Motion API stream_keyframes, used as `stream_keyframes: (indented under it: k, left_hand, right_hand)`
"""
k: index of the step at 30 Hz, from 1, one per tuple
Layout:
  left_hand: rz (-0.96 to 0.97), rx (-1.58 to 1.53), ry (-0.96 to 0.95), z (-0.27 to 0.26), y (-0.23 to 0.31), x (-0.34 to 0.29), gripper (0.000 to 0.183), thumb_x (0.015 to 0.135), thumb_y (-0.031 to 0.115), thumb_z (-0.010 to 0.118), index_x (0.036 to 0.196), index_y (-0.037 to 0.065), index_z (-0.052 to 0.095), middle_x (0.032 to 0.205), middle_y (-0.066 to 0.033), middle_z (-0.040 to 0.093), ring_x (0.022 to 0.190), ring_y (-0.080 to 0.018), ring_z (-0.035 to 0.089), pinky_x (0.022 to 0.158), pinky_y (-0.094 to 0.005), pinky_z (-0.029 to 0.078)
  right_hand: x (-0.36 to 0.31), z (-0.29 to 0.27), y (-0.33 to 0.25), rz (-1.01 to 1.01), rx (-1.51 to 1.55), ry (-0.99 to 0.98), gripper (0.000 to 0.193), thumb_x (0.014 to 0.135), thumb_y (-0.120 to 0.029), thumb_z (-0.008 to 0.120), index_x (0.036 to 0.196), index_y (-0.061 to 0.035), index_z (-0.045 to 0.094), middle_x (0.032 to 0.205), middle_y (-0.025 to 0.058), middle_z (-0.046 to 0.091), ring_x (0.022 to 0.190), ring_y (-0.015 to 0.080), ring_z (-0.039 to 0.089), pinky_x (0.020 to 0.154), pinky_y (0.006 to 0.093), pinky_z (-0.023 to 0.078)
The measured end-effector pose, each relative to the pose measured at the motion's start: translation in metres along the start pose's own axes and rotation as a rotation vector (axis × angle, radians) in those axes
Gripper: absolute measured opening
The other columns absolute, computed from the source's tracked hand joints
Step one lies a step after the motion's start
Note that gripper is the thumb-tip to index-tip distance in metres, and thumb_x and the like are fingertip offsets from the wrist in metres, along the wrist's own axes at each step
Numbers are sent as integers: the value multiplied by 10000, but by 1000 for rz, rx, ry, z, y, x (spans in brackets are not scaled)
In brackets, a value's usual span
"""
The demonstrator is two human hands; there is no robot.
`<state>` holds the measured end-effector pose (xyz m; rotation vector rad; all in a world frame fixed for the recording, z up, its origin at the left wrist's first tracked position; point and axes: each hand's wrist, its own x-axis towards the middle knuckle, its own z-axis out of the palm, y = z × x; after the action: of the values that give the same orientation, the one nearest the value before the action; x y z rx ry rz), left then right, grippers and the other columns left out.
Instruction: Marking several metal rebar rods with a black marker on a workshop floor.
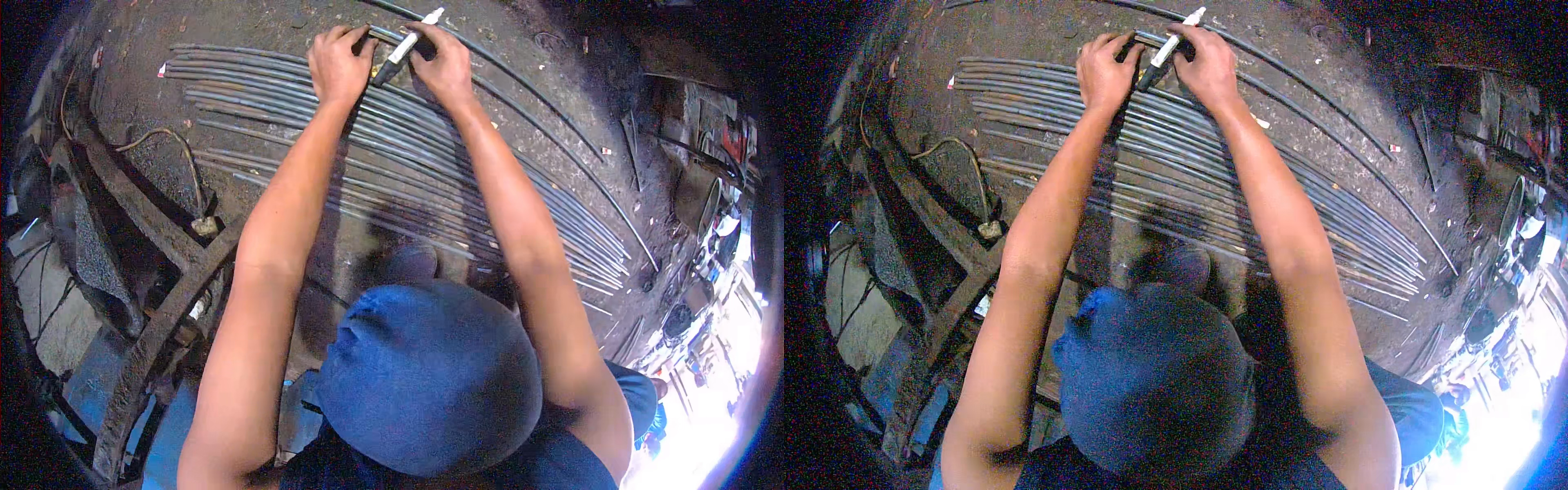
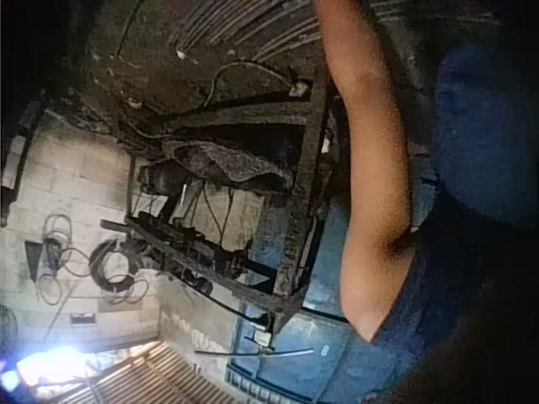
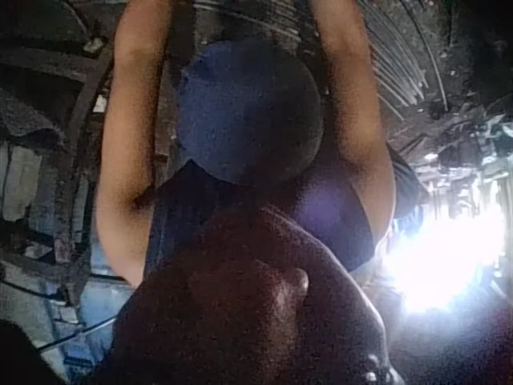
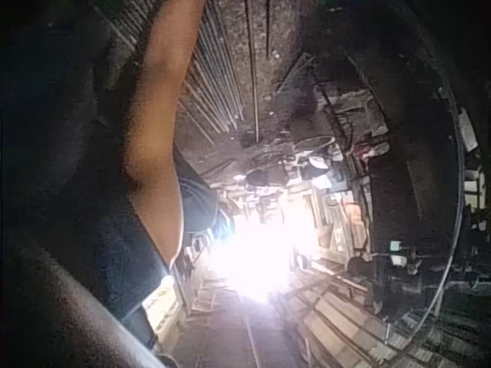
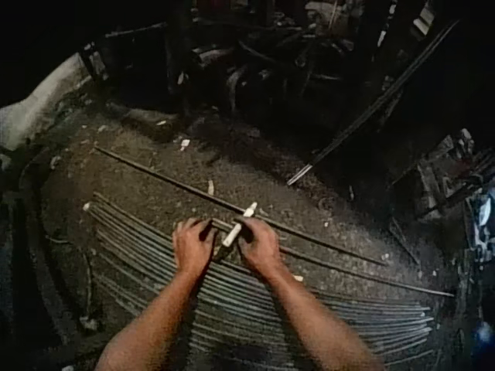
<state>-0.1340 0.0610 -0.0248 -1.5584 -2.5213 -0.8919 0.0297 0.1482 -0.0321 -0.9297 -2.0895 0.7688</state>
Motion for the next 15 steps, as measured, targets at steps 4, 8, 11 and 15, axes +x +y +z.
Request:
stream_keyframes:
  k: [4,8,11,15]
  left_hand:
    - [4,-4,23,2,4,1,275,848,298,761,1088,167,789,1126,-37,713,1101,-285,599,992,-443,444]
    - [26,30,-13,5,7,2,315,859,353,758,1110,166,789,1176,-81,715,1108,-316,619,973,-428,484]
    - [-10,60,-25,-1,-6,1,330,860,361,742,1124,168,782,1166,-61,712,1130,-298,593,993,-447,449]
    - [115,59,52,-2,2,2,414,854,378,753,1181,124,742,1199,-82,680,1147,-316,571,987,-473,445]
  right_hand:
    - [2,-1,1,-9,-14,31,464,728,-65,744,1188,-123,715,1103,143,729,1012,336,701,918,401,559]
    - [0,-18,6,0,59,107,459,728,-34,752,1181,-98,711,1001,116,730,886,235,719,823,342,563]
    - [-9,-50,-16,212,150,329,414,752,-14,726,1164,-45,700,998,128,742,878,204,712,827,322,560]
    - [-37,-115,-11,630,550,415,226,971,-197,719,982,29,714,779,27,668,659,65,570,610,241,467]
